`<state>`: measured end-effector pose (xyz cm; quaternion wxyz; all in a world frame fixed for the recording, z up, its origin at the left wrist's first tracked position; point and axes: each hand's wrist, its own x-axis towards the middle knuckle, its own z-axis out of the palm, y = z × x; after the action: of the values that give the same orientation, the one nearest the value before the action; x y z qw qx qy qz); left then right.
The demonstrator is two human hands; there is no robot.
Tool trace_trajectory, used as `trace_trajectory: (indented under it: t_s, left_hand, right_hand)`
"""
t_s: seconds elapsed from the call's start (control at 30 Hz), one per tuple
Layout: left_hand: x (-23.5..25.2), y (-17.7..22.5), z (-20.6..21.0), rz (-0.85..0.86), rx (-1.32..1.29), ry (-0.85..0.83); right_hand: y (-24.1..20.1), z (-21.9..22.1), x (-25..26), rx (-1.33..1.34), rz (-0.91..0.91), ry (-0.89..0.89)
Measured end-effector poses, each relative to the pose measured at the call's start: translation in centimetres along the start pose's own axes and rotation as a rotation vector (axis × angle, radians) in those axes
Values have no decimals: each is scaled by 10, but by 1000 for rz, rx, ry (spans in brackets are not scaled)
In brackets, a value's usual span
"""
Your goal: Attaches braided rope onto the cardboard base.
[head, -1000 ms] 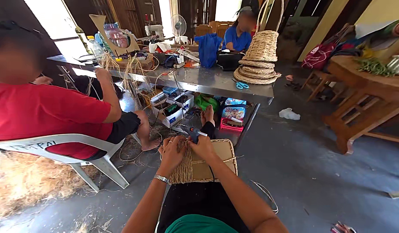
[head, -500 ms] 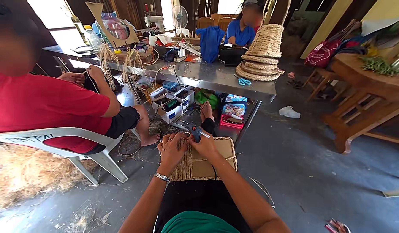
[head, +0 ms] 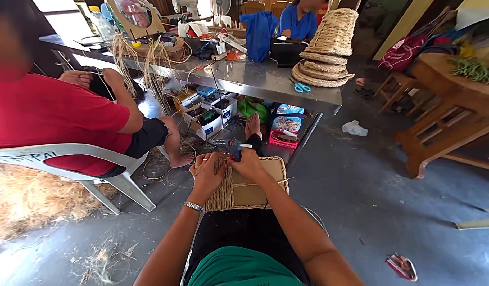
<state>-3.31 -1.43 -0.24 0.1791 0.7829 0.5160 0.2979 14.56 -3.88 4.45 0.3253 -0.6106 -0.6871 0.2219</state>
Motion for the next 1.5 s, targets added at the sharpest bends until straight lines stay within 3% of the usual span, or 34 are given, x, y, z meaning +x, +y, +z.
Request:
trace_trajectory:
  t_s: [0.4, 0.6, 0.8, 1.1, 1.5]
  left_hand:
    - [4, 4, -6, -5, -27, -1]
    - [5, 6, -7, -56, -62, 8]
    - [-1, 0, -7, 20, -71, 30]
    - [5, 8, 2, -89, -69, 90]
    - [3, 9, 3, -97, -98, 103]
  right_hand:
    - [27, 1, 19, 147, -243, -17]
    - [29, 0, 24, 180, -242, -49]
    - [29, 1, 23, 178, -231, -69]
    - [34, 2, 26, 207, -201, -61]
    - [29, -6, 25, 135, -157, -105]
